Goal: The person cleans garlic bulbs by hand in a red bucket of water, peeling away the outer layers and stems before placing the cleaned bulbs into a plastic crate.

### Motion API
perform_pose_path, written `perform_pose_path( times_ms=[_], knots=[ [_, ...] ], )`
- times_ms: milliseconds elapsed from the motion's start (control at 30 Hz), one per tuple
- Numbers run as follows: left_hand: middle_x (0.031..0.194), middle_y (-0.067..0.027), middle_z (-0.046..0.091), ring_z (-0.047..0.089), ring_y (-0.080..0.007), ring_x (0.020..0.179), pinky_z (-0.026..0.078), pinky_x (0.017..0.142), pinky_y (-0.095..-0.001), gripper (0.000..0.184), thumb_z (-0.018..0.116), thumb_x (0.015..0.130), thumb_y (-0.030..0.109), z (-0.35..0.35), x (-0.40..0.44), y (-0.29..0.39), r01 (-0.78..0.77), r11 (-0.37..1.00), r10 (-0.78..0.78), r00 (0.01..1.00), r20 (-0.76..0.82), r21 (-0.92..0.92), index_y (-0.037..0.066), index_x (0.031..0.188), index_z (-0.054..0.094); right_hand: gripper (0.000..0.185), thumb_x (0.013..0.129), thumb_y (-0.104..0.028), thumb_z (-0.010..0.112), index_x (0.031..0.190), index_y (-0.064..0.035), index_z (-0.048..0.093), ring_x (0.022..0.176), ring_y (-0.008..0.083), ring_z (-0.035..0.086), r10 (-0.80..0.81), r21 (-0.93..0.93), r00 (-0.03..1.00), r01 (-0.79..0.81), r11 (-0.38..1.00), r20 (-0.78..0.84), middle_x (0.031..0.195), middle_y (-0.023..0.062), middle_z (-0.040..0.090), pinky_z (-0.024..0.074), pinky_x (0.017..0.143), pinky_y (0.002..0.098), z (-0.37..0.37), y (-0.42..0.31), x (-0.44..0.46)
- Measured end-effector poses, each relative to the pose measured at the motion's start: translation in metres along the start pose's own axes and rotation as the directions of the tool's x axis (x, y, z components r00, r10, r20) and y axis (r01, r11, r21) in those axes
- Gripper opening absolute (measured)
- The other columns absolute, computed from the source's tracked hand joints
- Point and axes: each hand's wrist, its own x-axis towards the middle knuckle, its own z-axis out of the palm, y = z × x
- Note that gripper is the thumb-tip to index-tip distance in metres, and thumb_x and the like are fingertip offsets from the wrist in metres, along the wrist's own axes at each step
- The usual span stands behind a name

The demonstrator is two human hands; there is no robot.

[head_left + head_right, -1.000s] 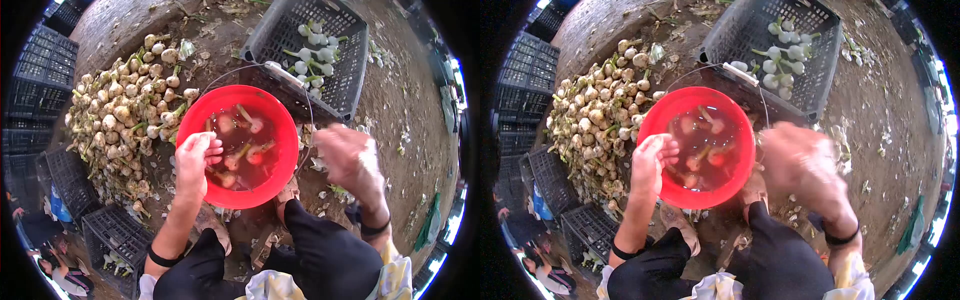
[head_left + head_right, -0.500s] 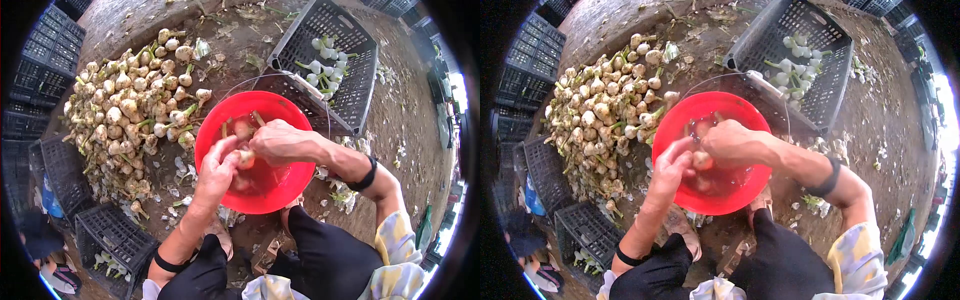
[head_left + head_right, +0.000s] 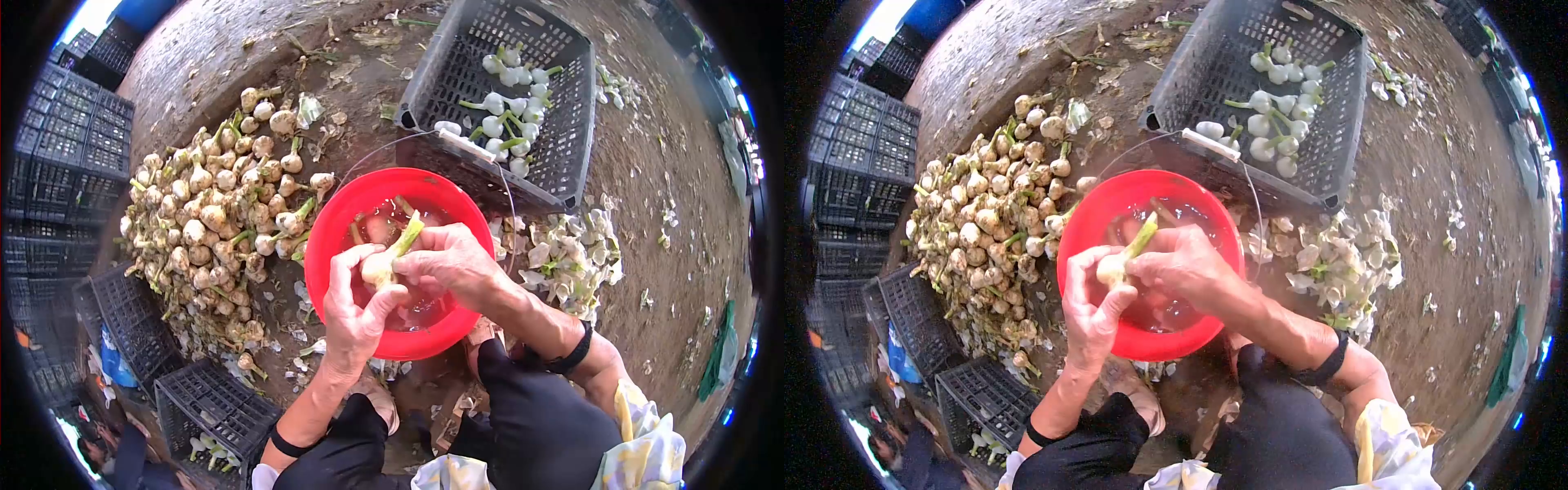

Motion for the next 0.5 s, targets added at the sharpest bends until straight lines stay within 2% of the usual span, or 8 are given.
perform_pose_path(
  times_ms=[33, 100, 167, 267, 367, 400, 467, 500],
  knots=[
    [0.113, -0.0162, 0.057, 0.058, -0.0239, 0.102, 0.048, 0.088, -0.0339, 0.052, 0.073, 0.08, 0.021, -0.001, 0.001, -0.004, 0.0, 1.0, 0.0, 1.0, 0.01, 0.002, -0.002, 0.117, 0.045, 0.019, 0.082, -0.013, 0.064, 0.092, 0.0036, 0.065, 0.053, 0.0064, 0.051, -0.003, 0.007, 1.0, 0.003, 1.0, -0.007, 0.073, 0.0019, 0.06, 0.0399, 0.046, 0.0209, -0.002, 0.001, 0.001],
    [0.113, -0.0205, 0.056, 0.058, -0.0318, 0.104, 0.046, 0.09, -0.0376, 0.054, 0.075, 0.078, 0.021, -0.001, 0.002, -0.011, -0.319, 0.882, 0.326, 0.945, 0.042, 0.346, -0.002, 0.117, 0.046, 0.021, 0.08, -0.013, 0.061, 0.09, 0.0054, 0.064, 0.054, 0.0072, 0.051, 0.001, -0.022, 1.0, 0.0, 1.0, 0.008, 0.071, 0.0021, 0.059, 0.0401, 0.047, 0.0232, -0.005, 0.004, 0.006],
    [0.113, -0.0227, 0.055, 0.057, -0.0356, 0.105, 0.046, 0.091, -0.0389, 0.054, 0.075, 0.077, 0.021, 0.0, 0.001, -0.012, -0.331, 0.876, 0.336, 0.941, 0.049, 0.351, -0.002, 0.117, 0.047, 0.022, 0.078, -0.012, 0.059, 0.09, 0.006, 0.063, 0.054, 0.0075, 0.05, -0.017, -0.044, 1.0, 0.018, 0.999, 0.02, 0.069, 0.002, 0.058, 0.0399, 0.047, 0.0245, -0.001, -0.001, 0.003],
    [0.114, -0.0169, 0.057, 0.057, -0.0274, 0.105, 0.043, 0.094, -0.0366, 0.057, 0.074, 0.079, 0.031, 0.0, -0.001, -0.012, -0.321, 0.871, 0.349, 0.937, -0.007, 0.372, -0.001, 0.117, 0.047, 0.02, 0.079, -0.013, 0.057, 0.088, 0.0035, 0.065, 0.054, 0.0068, 0.05, -0.029, -0.085, 0.999, 0.028, 0.996, -0.017, 0.067, 0.0012, 0.058, 0.0392, 0.046, 0.0241, 0.005, -0.002, 0.004],
    [0.113, -0.0143, 0.057, 0.056, -0.0221, 0.104, 0.044, 0.091, -0.0345, 0.053, 0.074, 0.08, 0.029, -0.001, -0.004, -0.009, -0.228, 0.943, 0.246, 0.968, -0.046, 0.242, -0.001, 0.116, 0.048, 0.013, 0.077, -0.008, 0.059, 0.086, -0.0002, 0.065, 0.05, 0.0035, 0.047, -0.03, -0.055, 0.999, 0.029, 0.998, -0.012, 0.065, -0.0015, 0.059, 0.0368, 0.047, 0.0193, 0.009, 0.001, 0.008],
    [0.111, -0.0129, 0.058, 0.057, -0.0192, 0.101, 0.046, 0.087, -0.0317, 0.051, 0.073, 0.081, 0.027, -0.002, -0.006, -0.003, -0.124, 0.984, 0.131, 0.99, -0.049, 0.129, -0.001, 0.116, 0.049, 0.013, 0.077, -0.008, 0.059, 0.086, -0.0002, 0.065, 0.05, 0.0035, 0.047, -0.029, -0.054, 0.999, 0.028, 0.998, -0.013, 0.065, -0.0015, 0.059, 0.0368, 0.047, 0.0193, 0.01, 0.003, 0.01],
    [0.104, -0.0107, 0.061, 0.06, -0.0157, 0.091, 0.048, 0.077, -0.0267, 0.045, 0.071, 0.083, 0.026, -0.003, -0.006, -0.002, 0.076, 0.99, -0.081, 0.996, -0.039, -0.123, 0.0, 0.114, 0.051, 0.018, 0.079, -0.016, 0.058, 0.087, -0.0018, 0.066, 0.055, 0.0136, 0.057, -0.062, -0.194, 0.998, 0.057, 0.979, -0.023, 0.068, 0.005, 0.063, 0.0443, 0.049, 0.0307, 0.01, 0.008, 0.012],
    [0.1, -0.0099, 0.062, 0.061, -0.015, 0.084, 0.049, 0.071, -0.0244, 0.043, 0.07, 0.084, 0.026, -0.006, -0.003, -0.005, 0.161, 0.954, -0.174, 0.984, -0.028, -0.254, 0.0, 0.114, 0.052, 0.018, 0.079, -0.016, 0.058, 0.087, -0.0018, 0.066, 0.055, 0.0136, 0.057, -0.065, -0.197, 0.998, 0.059, 0.979, -0.022, 0.068, 0.005, 0.063, 0.0443, 0.049, 0.0307, 0.009, 0.012, 0.013]
  ],
)
